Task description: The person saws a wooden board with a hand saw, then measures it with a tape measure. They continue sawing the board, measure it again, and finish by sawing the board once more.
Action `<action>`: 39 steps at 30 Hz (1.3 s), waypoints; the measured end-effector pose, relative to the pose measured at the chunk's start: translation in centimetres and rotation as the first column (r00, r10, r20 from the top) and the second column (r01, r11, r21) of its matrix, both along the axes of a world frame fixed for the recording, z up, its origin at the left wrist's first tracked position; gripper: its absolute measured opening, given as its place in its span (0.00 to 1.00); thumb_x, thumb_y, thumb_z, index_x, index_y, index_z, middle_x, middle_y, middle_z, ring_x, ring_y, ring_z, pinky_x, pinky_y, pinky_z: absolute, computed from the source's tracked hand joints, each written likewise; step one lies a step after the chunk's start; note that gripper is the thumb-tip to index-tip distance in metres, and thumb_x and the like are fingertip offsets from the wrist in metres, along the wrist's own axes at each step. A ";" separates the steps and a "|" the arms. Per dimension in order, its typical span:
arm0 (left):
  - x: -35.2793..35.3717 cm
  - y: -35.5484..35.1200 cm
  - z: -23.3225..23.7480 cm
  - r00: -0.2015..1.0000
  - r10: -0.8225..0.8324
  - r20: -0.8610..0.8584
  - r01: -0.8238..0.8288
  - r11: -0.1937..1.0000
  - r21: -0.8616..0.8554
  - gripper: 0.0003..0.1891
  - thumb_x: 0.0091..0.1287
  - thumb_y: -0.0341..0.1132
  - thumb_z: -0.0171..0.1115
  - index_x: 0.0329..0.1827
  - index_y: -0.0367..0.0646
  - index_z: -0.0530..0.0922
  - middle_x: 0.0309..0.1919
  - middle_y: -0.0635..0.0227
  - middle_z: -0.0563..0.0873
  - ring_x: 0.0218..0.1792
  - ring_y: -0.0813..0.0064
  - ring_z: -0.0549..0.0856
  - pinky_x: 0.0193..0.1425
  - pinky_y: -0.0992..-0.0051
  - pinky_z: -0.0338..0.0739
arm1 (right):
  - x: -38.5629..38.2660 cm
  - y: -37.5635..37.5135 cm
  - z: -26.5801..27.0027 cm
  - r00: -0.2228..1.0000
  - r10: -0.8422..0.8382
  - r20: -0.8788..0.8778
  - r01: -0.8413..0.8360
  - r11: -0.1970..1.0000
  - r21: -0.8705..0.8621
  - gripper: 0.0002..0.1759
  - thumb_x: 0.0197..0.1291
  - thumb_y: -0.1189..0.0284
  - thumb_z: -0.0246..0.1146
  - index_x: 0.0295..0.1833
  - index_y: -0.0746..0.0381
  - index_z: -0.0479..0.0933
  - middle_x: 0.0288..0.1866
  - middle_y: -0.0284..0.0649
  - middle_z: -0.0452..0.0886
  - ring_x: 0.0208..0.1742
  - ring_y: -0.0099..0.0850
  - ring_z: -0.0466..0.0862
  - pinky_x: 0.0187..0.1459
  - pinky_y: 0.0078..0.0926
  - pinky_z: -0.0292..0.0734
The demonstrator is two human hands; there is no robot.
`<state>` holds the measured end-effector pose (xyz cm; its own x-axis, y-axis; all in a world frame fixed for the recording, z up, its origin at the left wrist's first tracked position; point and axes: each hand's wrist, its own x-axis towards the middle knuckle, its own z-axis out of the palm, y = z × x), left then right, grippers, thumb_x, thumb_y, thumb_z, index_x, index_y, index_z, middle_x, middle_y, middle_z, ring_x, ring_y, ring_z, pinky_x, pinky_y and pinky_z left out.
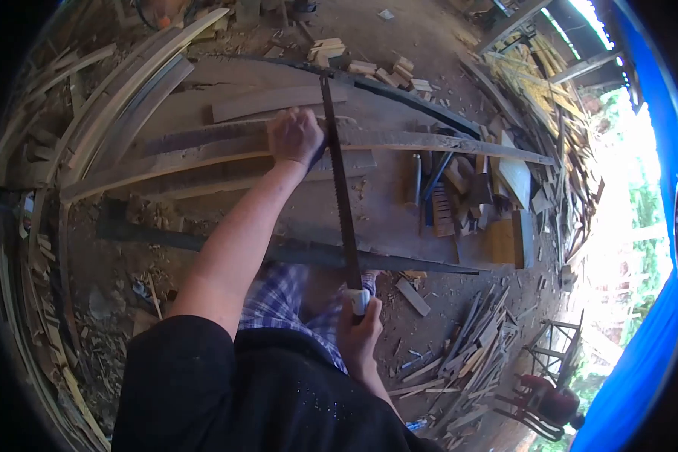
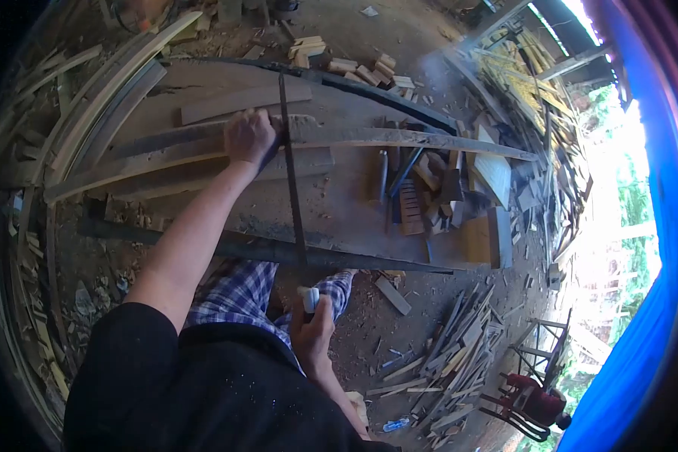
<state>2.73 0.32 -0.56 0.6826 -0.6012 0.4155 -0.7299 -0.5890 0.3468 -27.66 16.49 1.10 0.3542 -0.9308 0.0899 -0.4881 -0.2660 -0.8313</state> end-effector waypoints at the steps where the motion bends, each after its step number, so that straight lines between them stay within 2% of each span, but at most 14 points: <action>1: 0.0 0.1 -0.2 0.998 0.002 0.057 0.000 0.999 -0.049 0.12 0.59 0.40 0.55 0.29 0.47 0.84 0.30 0.60 0.86 0.40 0.58 0.85 0.45 0.59 0.77 | 1.1 -0.5 1.6 1.000 0.000 -0.021 -0.002 0.996 -0.089 0.10 0.67 0.72 0.61 0.47 0.64 0.71 0.33 0.51 0.82 0.34 0.39 0.87 0.29 0.38 0.78; 5: -0.3 0.6 1.1 0.998 -0.046 0.053 0.046 0.999 0.009 0.12 0.58 0.41 0.55 0.28 0.46 0.85 0.32 0.59 0.87 0.39 0.58 0.85 0.45 0.60 0.77 | 10.1 -8.5 1.0 0.998 0.028 -0.048 -0.038 0.977 -0.210 0.11 0.67 0.71 0.61 0.42 0.64 0.65 0.29 0.57 0.78 0.32 0.58 0.82 0.30 0.46 0.73; 9: -0.3 0.2 1.5 0.999 0.005 -0.048 -0.005 1.000 0.004 0.13 0.58 0.41 0.55 0.28 0.45 0.85 0.33 0.57 0.88 0.38 0.59 0.86 0.45 0.62 0.78 | 9.5 -8.0 1.2 0.998 0.055 0.030 -0.046 0.970 -0.240 0.12 0.67 0.71 0.62 0.44 0.64 0.65 0.27 0.58 0.76 0.31 0.63 0.78 0.29 0.49 0.70; 11: -0.3 0.3 1.2 0.997 0.033 -0.073 -0.032 0.999 0.025 0.13 0.58 0.41 0.55 0.28 0.45 0.85 0.33 0.57 0.88 0.38 0.59 0.86 0.46 0.62 0.78 | 4.8 -3.6 2.3 0.996 0.022 -0.083 -0.048 0.945 -0.324 0.11 0.67 0.71 0.62 0.47 0.64 0.67 0.27 0.53 0.79 0.29 0.53 0.82 0.29 0.45 0.74; 12: -0.3 0.1 0.7 0.999 0.030 -0.026 -0.030 1.000 0.001 0.12 0.58 0.40 0.55 0.28 0.45 0.85 0.32 0.57 0.88 0.37 0.59 0.86 0.45 0.62 0.78 | 1.5 -1.0 0.2 0.999 -0.012 0.034 0.011 0.999 0.037 0.10 0.67 0.72 0.61 0.47 0.65 0.70 0.29 0.47 0.82 0.30 0.38 0.85 0.30 0.37 0.78; 13: 0.0 0.0 0.4 0.999 0.034 0.026 -0.034 0.999 -0.023 0.12 0.58 0.39 0.55 0.28 0.46 0.85 0.32 0.57 0.88 0.36 0.59 0.87 0.45 0.63 0.78 | -1.0 0.8 -1.5 1.000 -0.011 -0.005 0.011 0.992 -0.122 0.09 0.67 0.72 0.62 0.46 0.65 0.71 0.30 0.45 0.83 0.32 0.29 0.85 0.30 0.30 0.80; 16: -0.1 0.3 0.5 0.998 -0.010 0.056 0.010 1.000 -0.001 0.11 0.58 0.38 0.55 0.27 0.46 0.85 0.31 0.58 0.88 0.36 0.59 0.86 0.45 0.62 0.78 | -0.3 -0.1 1.5 0.998 -0.025 -0.059 0.016 0.991 -0.134 0.09 0.67 0.72 0.62 0.45 0.65 0.70 0.27 0.47 0.81 0.29 0.34 0.85 0.28 0.36 0.77; 20: 0.3 0.7 0.2 0.997 -0.054 0.053 0.052 0.998 0.043 0.12 0.61 0.40 0.54 0.31 0.45 0.84 0.36 0.56 0.87 0.37 0.55 0.87 0.43 0.58 0.80 | 10.0 -9.0 0.6 0.998 0.037 -0.059 -0.051 0.965 -0.256 0.08 0.68 0.73 0.59 0.43 0.66 0.69 0.32 0.58 0.78 0.32 0.56 0.82 0.29 0.43 0.74; 25: -0.1 -0.1 0.2 0.997 0.056 0.044 -0.053 0.997 -0.062 0.11 0.57 0.40 0.56 0.26 0.47 0.84 0.30 0.61 0.86 0.38 0.61 0.86 0.43 0.61 0.78 | 4.2 -3.7 1.3 0.998 0.035 0.046 -0.020 0.959 -0.282 0.11 0.66 0.70 0.62 0.45 0.66 0.71 0.27 0.52 0.79 0.28 0.53 0.81 0.30 0.45 0.74; 28: 0.1 0.0 0.4 0.998 0.042 0.056 -0.039 0.997 -0.059 0.11 0.58 0.40 0.55 0.26 0.47 0.84 0.30 0.61 0.87 0.38 0.61 0.86 0.42 0.60 0.78 | -2.4 1.8 -0.2 0.999 -0.030 -0.041 0.023 0.986 -0.168 0.08 0.65 0.74 0.63 0.44 0.65 0.72 0.29 0.47 0.82 0.30 0.34 0.85 0.30 0.34 0.78; 30: -0.5 0.6 0.1 0.997 -0.015 0.073 0.018 0.999 -0.031 0.11 0.58 0.39 0.55 0.27 0.47 0.84 0.30 0.60 0.87 0.37 0.60 0.86 0.42 0.60 0.78 | -0.9 0.4 1.3 0.998 -0.046 -0.053 0.043 0.998 -0.051 0.09 0.66 0.72 0.63 0.46 0.65 0.72 0.31 0.52 0.81 0.32 0.45 0.86 0.31 0.39 0.78; 34: 0.0 0.5 1.1 1.000 -0.021 -0.011 0.021 0.999 0.037 0.15 0.63 0.44 0.55 0.29 0.43 0.84 0.32 0.55 0.87 0.40 0.56 0.87 0.46 0.58 0.80 | 9.8 -8.9 -0.5 0.999 0.040 -0.018 -0.043 0.978 -0.203 0.10 0.67 0.71 0.61 0.44 0.65 0.68 0.31 0.58 0.78 0.31 0.57 0.81 0.29 0.44 0.75; 37: 0.4 -0.4 -0.4 1.000 0.012 0.010 -0.012 1.000 0.010 0.13 0.61 0.41 0.55 0.29 0.44 0.85 0.32 0.57 0.88 0.39 0.58 0.87 0.46 0.60 0.79 | 9.9 -8.7 -0.4 0.998 0.052 0.047 -0.035 0.952 -0.304 0.12 0.67 0.70 0.61 0.44 0.63 0.66 0.26 0.57 0.76 0.28 0.58 0.80 0.29 0.46 0.72; 39: 0.4 -0.4 -0.7 0.999 0.049 0.008 -0.049 0.999 -0.008 0.12 0.59 0.38 0.54 0.29 0.45 0.86 0.34 0.59 0.88 0.39 0.59 0.86 0.47 0.61 0.79 | 5.8 -5.2 0.5 0.998 0.053 0.037 -0.045 0.981 -0.190 0.12 0.67 0.69 0.62 0.44 0.65 0.67 0.27 0.56 0.77 0.28 0.55 0.81 0.29 0.45 0.72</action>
